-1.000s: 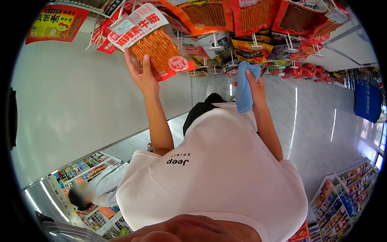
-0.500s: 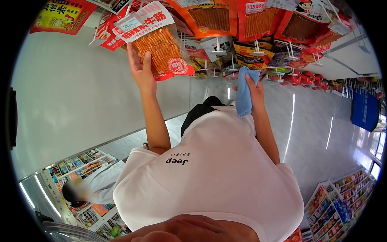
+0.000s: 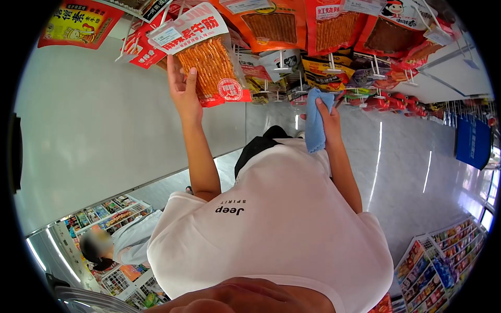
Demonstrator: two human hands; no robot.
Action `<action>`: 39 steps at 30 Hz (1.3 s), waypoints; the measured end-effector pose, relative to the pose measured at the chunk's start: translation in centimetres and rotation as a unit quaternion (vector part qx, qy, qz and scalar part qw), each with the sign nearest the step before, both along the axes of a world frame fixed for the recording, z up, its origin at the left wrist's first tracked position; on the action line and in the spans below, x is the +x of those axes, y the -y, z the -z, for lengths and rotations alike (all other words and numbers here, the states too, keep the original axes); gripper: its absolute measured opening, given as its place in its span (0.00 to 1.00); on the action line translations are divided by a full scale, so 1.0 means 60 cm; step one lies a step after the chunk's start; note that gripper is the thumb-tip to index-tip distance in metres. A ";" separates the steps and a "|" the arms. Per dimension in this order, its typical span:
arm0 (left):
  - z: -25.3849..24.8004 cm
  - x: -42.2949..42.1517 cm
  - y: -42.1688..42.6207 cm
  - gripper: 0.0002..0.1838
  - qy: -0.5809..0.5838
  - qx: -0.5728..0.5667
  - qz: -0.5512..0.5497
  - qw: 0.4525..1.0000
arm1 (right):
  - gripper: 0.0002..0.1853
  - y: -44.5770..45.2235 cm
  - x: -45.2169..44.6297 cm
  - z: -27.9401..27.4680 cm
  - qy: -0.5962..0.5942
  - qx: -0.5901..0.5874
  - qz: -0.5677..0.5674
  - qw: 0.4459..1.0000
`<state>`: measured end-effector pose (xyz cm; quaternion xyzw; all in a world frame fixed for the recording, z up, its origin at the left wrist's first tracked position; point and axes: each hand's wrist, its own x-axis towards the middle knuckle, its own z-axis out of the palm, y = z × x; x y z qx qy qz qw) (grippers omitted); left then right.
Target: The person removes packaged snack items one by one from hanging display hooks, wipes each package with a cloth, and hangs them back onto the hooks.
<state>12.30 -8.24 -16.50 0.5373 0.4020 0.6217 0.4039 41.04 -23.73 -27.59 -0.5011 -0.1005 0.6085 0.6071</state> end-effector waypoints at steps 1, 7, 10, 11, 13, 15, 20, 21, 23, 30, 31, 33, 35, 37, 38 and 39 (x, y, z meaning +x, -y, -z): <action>-0.001 -0.002 -0.001 0.40 0.001 -0.003 0.002 1.000 | 0.22 0.000 0.001 0.000 0.002 -0.001 0.001 1.000; -0.011 0.000 0.002 0.40 -0.022 -0.011 -0.001 1.000 | 0.22 -0.001 0.001 -0.003 0.004 -0.005 -0.006 1.000; -0.019 0.005 -0.008 0.39 -0.032 -0.025 0.000 0.999 | 0.22 -0.003 -0.001 0.003 0.001 0.008 0.002 1.000; -0.022 0.007 -0.013 0.38 -0.032 -0.037 0.003 0.999 | 0.22 -0.004 -0.001 0.003 0.001 0.004 -0.001 1.000; -0.010 0.011 -0.041 0.38 -0.023 -0.009 0.004 1.000 | 0.22 -0.005 0.000 0.001 0.003 -0.006 -0.007 1.000; 0.009 0.016 -0.076 0.38 -0.028 0.011 0.002 1.000 | 0.23 -0.005 0.002 0.004 0.004 -0.009 -0.015 1.000; 0.054 0.032 -0.139 0.42 -0.084 0.036 -0.016 0.996 | 0.24 -0.006 0.003 0.004 0.005 -0.015 -0.020 1.000; 0.056 0.035 -0.142 0.43 -0.114 0.032 -0.035 0.992 | 0.24 -0.005 0.003 0.001 0.008 -0.016 -0.019 1.000; 0.064 0.043 -0.143 0.44 -0.161 0.085 -0.068 0.981 | 0.24 -0.002 0.005 0.003 0.017 -0.014 -0.010 1.000; -0.004 0.087 -0.090 0.46 -0.370 0.246 -0.241 0.863 | 0.23 0.010 0.010 0.015 0.023 -0.010 -0.002 1.000; -0.009 0.090 -0.088 0.45 -0.389 0.270 -0.256 0.843 | 0.23 0.010 0.012 0.015 0.025 -0.013 -0.009 1.000; -0.005 0.099 -0.106 0.42 -0.375 0.297 -0.219 0.850 | 0.23 0.010 0.014 0.020 0.028 -0.018 -0.015 0.999; -0.001 0.109 -0.106 0.42 -0.376 0.288 -0.210 0.855 | 0.23 0.013 0.013 0.023 0.028 -0.021 -0.020 0.999; -0.023 0.124 -0.092 0.44 -0.390 0.244 -0.227 0.858 | 0.23 0.012 0.012 0.023 0.025 -0.020 -0.024 0.999; -0.017 0.118 -0.101 0.47 -0.392 0.227 -0.194 0.870 | 0.23 0.011 0.011 0.024 0.027 -0.015 -0.020 0.999; -0.022 0.120 -0.102 0.48 -0.384 0.220 -0.187 0.877 | 0.23 0.012 0.010 0.025 0.028 -0.011 -0.016 0.999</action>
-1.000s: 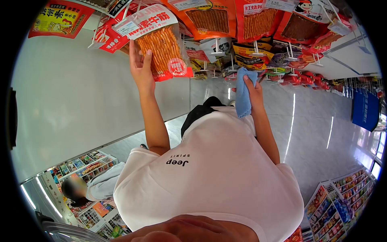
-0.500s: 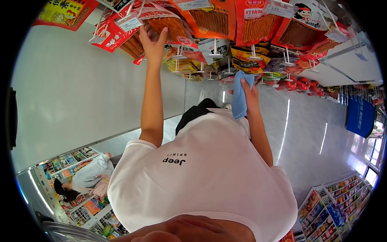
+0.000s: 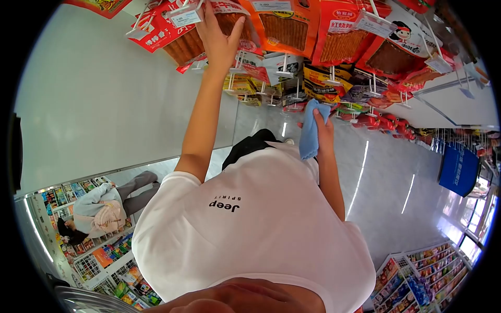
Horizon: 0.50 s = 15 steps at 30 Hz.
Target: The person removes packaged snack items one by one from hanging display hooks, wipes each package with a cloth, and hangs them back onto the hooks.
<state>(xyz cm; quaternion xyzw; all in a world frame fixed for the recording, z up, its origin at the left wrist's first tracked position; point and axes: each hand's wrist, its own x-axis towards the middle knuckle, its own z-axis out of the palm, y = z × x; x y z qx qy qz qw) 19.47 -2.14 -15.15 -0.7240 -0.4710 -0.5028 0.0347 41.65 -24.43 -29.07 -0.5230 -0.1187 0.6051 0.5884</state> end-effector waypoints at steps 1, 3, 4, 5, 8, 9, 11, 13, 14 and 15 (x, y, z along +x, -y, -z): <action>-0.009 0.003 0.001 0.48 0.008 -0.009 0.007 1.000 | 0.23 0.002 -0.001 0.002 0.001 0.004 0.004 1.000; -0.018 0.004 -0.006 0.50 0.024 -0.028 0.027 0.999 | 0.22 0.005 -0.001 0.007 0.001 0.009 0.009 1.000; -0.012 0.003 -0.008 0.45 0.034 0.009 0.032 0.999 | 0.22 0.006 0.000 0.010 0.001 0.013 0.011 1.000; 0.003 0.002 -0.009 0.41 0.043 0.045 0.037 0.997 | 0.22 0.006 0.000 0.014 -0.002 0.016 0.010 1.000; 0.048 0.006 0.009 0.35 0.028 0.065 0.075 0.995 | 0.22 0.013 0.006 0.018 -0.008 0.014 0.010 1.000; 0.055 0.010 0.018 0.34 0.016 0.057 0.091 0.994 | 0.22 0.014 0.006 0.015 -0.008 0.008 0.010 1.000; 0.070 0.043 0.034 0.33 0.153 -0.119 0.255 0.947 | 0.22 0.018 0.006 0.007 -0.006 -0.006 0.009 1.000; 0.076 0.070 0.043 0.34 0.178 -0.207 0.336 0.902 | 0.22 0.018 0.005 -0.001 0.003 -0.019 0.004 1.000; 0.079 0.079 0.045 0.34 0.170 -0.189 0.314 0.915 | 0.22 0.019 0.005 -0.001 0.002 -0.014 0.004 1.000; 0.085 0.088 0.046 0.35 0.163 -0.172 0.291 0.927 | 0.22 0.020 0.006 0.001 0.002 -0.009 0.002 1.000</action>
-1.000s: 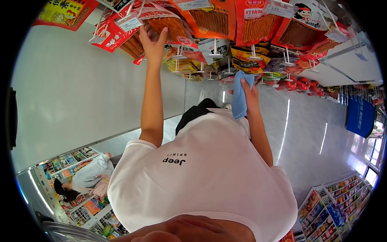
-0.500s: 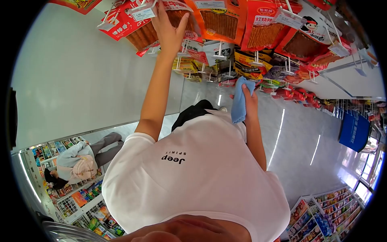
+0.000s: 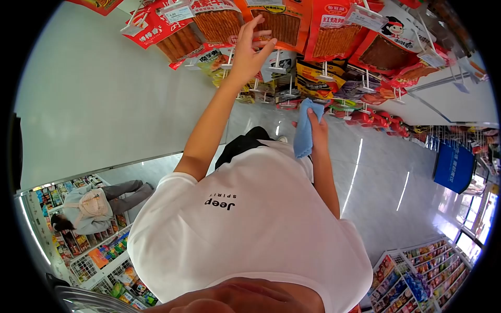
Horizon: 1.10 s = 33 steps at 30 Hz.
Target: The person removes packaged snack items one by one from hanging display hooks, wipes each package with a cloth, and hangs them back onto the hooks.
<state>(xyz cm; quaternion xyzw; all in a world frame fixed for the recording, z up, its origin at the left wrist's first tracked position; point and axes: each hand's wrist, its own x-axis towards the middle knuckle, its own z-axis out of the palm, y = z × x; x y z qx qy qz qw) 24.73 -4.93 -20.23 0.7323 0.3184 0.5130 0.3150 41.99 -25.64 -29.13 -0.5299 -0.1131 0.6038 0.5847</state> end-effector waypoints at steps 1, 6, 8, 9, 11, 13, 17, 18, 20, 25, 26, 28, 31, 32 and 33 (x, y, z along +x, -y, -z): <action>0.006 0.005 -0.001 0.35 -0.008 0.017 -0.027 0.999 | 0.22 0.000 0.001 0.001 -0.001 0.005 -0.001 1.000; 0.025 0.020 0.007 0.47 -0.016 0.032 -0.073 0.997 | 0.21 0.006 0.009 0.006 -0.006 0.006 0.007 1.000; 0.021 0.029 0.011 0.51 -0.014 0.025 -0.083 0.996 | 0.21 0.011 0.009 0.008 -0.006 0.004 0.011 1.000; 0.026 0.035 0.006 0.51 -0.001 0.016 -0.091 0.996 | 0.21 0.013 0.008 0.009 -0.007 0.003 0.014 1.000; 0.036 0.044 -0.012 0.52 0.024 0.000 -0.107 0.994 | 0.21 0.017 0.008 0.013 -0.009 0.004 0.022 1.000; 0.025 0.042 -0.013 0.51 0.030 -0.048 -0.104 0.993 | 0.21 0.019 0.008 0.015 -0.012 0.009 0.031 0.999; 0.049 0.035 -0.022 0.43 0.018 0.008 -0.153 0.988 | 0.22 0.022 0.010 0.010 -0.007 0.009 0.038 0.999; 0.047 0.030 -0.020 0.38 0.017 -0.024 -0.152 0.988 | 0.22 0.021 0.011 0.014 -0.007 0.012 0.038 0.999; 0.042 0.015 -0.013 0.28 0.015 -0.086 -0.150 0.985 | 0.24 0.020 0.012 0.016 -0.003 0.011 0.035 0.999; 0.036 -0.024 0.001 0.16 0.032 -0.055 -0.066 0.996 | 0.22 0.019 0.013 0.004 -0.008 -0.003 0.022 1.000; 0.036 -0.031 0.008 0.15 0.032 -0.036 -0.064 0.997 | 0.22 0.018 0.013 0.002 -0.007 -0.007 0.019 1.000; 0.032 -0.041 0.025 0.16 0.081 -0.082 -0.042 0.992 | 0.23 0.017 0.012 -0.004 -0.004 -0.014 0.015 1.000; 0.003 -0.054 0.062 0.18 0.148 -0.199 -0.007 0.969 | 0.26 0.009 0.009 0.000 0.000 -0.009 0.017 1.000; -0.022 -0.061 0.077 0.19 0.120 -0.186 -0.008 0.975 | 0.26 0.006 0.008 0.002 -0.001 -0.005 0.016 1.000; -0.037 -0.069 0.089 0.20 0.092 -0.173 -0.009 0.981 | 0.26 0.005 0.009 0.005 -0.001 -0.002 0.016 1.000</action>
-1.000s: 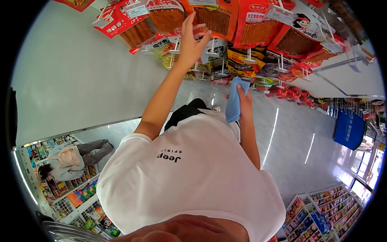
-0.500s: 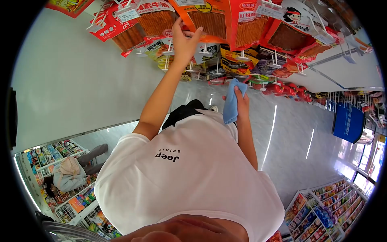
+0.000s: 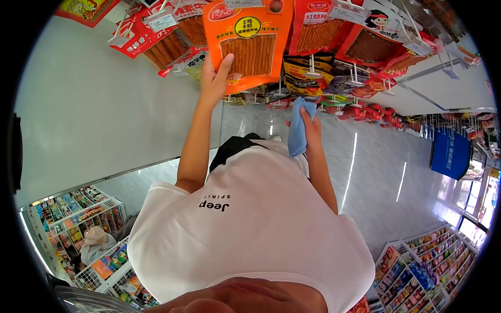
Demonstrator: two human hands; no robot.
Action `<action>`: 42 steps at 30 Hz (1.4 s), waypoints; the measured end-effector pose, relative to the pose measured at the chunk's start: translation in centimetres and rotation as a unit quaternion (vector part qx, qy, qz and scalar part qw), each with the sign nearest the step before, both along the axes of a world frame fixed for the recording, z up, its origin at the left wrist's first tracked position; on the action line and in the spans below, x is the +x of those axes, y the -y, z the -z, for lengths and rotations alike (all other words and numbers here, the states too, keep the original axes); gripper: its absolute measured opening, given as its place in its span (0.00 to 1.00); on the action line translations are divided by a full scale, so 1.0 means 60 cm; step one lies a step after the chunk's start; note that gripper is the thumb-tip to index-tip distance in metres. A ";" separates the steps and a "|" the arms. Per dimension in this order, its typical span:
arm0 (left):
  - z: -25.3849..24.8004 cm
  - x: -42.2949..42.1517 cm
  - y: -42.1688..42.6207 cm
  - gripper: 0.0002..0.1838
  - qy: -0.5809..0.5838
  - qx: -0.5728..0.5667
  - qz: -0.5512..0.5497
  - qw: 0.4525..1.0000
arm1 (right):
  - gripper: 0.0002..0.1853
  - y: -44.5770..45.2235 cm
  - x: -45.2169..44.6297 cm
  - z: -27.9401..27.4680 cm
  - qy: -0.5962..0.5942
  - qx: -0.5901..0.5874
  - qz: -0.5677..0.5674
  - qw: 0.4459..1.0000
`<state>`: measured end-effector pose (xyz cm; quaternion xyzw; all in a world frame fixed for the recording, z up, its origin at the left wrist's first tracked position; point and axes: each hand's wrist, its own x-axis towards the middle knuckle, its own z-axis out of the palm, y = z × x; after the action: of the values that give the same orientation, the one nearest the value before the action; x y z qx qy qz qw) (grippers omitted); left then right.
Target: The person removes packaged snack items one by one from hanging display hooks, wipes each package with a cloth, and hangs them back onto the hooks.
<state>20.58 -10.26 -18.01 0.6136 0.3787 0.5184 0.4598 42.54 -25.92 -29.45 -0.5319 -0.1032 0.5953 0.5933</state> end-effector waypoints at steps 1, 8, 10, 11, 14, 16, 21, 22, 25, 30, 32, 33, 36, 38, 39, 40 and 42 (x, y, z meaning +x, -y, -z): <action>-0.002 -0.010 0.008 0.20 0.002 -0.002 0.010 1.000 | 0.26 -0.001 0.000 0.001 0.000 0.003 0.000 1.000; -0.010 -0.028 0.085 0.21 0.130 -0.203 0.091 0.966 | 0.24 -0.010 0.025 -0.020 0.038 -0.003 0.019 0.999; 0.006 -0.018 0.106 0.22 0.164 -0.285 0.084 0.941 | 0.24 -0.008 0.035 -0.014 0.019 0.002 0.077 0.997; 0.030 -0.015 0.116 0.23 0.178 -0.331 0.076 0.923 | 0.25 -0.006 0.047 0.002 0.005 0.009 0.087 0.996; 0.096 -0.011 0.148 0.23 0.238 -0.419 0.100 0.871 | 0.26 0.005 0.060 -0.021 0.027 0.000 0.136 0.990; 0.117 -0.007 0.157 0.22 0.283 -0.499 0.117 0.811 | 0.23 0.012 0.069 -0.039 0.070 -0.030 0.162 0.984; 0.127 0.016 0.176 0.21 0.331 -0.546 0.120 0.760 | 0.13 0.024 0.062 -0.120 0.314 0.043 0.148 0.937; 0.119 0.021 0.178 0.21 0.327 -0.544 0.125 0.763 | 0.12 0.025 0.052 -0.127 0.374 0.077 0.122 0.916; 0.118 0.034 0.185 0.21 0.318 -0.539 0.150 0.766 | 0.16 -0.005 0.014 -0.100 0.655 0.094 0.008 0.750; 0.117 0.045 0.180 0.21 0.288 -0.524 0.146 0.788 | 0.22 0.015 -0.022 -0.064 0.669 0.070 -0.020 0.740; 0.116 0.044 0.187 0.21 0.261 -0.528 0.128 0.798 | 0.22 0.045 -0.032 -0.062 0.662 0.078 -0.045 0.744; 0.117 0.043 0.192 0.21 0.257 -0.528 0.131 0.799 | 0.23 0.048 -0.028 -0.059 0.666 0.076 -0.036 0.741; 0.123 0.052 0.199 0.20 0.255 -0.523 0.142 0.801 | 0.24 0.028 0.002 -0.047 0.681 0.079 0.005 0.728; 0.122 0.054 0.203 0.20 0.264 -0.521 0.145 0.799 | 0.24 0.008 0.021 -0.053 0.688 0.085 0.042 0.719; 0.120 0.054 0.203 0.21 0.268 -0.513 0.147 0.802 | 0.25 0.008 0.020 -0.058 0.679 0.091 0.043 0.727; 0.116 0.055 0.199 0.21 0.272 -0.505 0.150 0.806 | 0.26 0.013 0.014 -0.059 0.679 0.090 0.030 0.728; 0.109 0.054 0.190 0.21 0.269 -0.489 0.157 0.815 | 0.26 0.034 -0.003 -0.064 0.682 0.087 0.002 0.726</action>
<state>23.83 -21.64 -24.53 0.1945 0.3423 0.3301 0.8579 42.36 -27.98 -25.62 -0.7412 -0.5299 0.0593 0.4079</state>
